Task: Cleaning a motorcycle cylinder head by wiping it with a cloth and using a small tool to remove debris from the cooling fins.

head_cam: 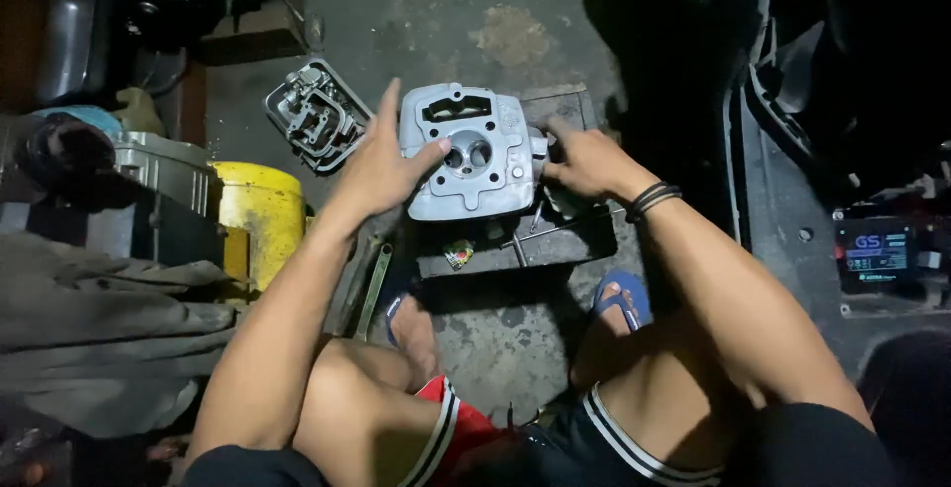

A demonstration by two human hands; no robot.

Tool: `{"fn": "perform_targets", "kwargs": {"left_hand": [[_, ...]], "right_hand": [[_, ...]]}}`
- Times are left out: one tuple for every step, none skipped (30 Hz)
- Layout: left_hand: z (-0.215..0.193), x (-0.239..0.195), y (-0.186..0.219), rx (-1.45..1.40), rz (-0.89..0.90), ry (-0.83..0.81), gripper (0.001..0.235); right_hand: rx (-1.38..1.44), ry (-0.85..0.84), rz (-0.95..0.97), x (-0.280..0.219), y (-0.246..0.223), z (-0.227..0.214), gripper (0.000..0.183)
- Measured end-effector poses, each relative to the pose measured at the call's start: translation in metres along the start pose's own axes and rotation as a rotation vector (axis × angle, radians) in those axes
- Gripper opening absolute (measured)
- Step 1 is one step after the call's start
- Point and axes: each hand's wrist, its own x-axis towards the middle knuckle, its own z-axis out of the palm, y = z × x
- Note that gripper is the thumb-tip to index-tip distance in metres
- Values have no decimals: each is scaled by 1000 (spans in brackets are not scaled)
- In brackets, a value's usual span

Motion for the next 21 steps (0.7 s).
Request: {"fn": "perform_targets", "kwargs": {"left_hand": [[2, -3, -1, 6, -1, 2, 99], [4, -6, -2, 17, 3, -7, 92], [5, -8, -3, 32, 12, -18, 85], [5, -5, -11, 42, 15, -18, 85], [5, 0, -19, 11, 44, -2, 82], [5, 4, -27, -21, 74, 15, 81], [5, 7, -30, -18, 79, 13, 81], [4, 10, -33, -38, 28, 18, 77], [4, 12, -37, -61, -26, 22, 74], [4, 19, -41, -63, -25, 20, 74], [2, 25, -47, -76, -69, 28, 73], [0, 30, -52, -90, -113, 35, 72], [-1, 40, -65, -89, -118, 40, 72], [-2, 49, -78, -124, -124, 80, 70], [-1, 57, -92, -160, -131, 116, 68], [-1, 60, -100, -159, -138, 116, 68], [-1, 65, -105, -178, -137, 229, 54], [0, 69, -111, -196, -136, 342, 46], [-3, 67, -103, -198, -137, 341, 46], [-6, 65, -95, -242, -94, 451, 42], [-9, 62, -87, -285, -52, 561, 39]], "right_hand": [[4, 2, -4, -1, -2, -1, 78], [27, 18, 4, -1, -3, -2, 75], [52, 38, 14, -2, -5, -2, 73], [59, 44, 14, -4, -7, -3, 73], [102, 56, 15, -6, -7, -4, 76], [146, 68, 17, -8, -8, -5, 79], [147, 73, 19, -8, -8, -6, 79], [199, 83, 2, -7, -7, -6, 75], [249, 89, -15, -7, -7, -6, 72], [248, 89, -13, -14, -14, -10, 72], [256, 113, -34, -18, -23, -14, 68], [264, 137, -55, -23, -32, -18, 65], [265, 135, -62, -24, -36, -17, 65], [272, 174, -75, -25, -39, -17, 62], [280, 210, -84, -27, -42, -15, 60], [282, 204, -87, -27, -44, -14, 60], [300, 233, -105, -27, -44, -14, 58], [318, 261, -123, -27, -45, -15, 56], [317, 260, -122, -27, -47, -16, 56], [315, 260, -118, -27, -48, -17, 57], [312, 260, -115, -27, -50, -18, 58]]}}
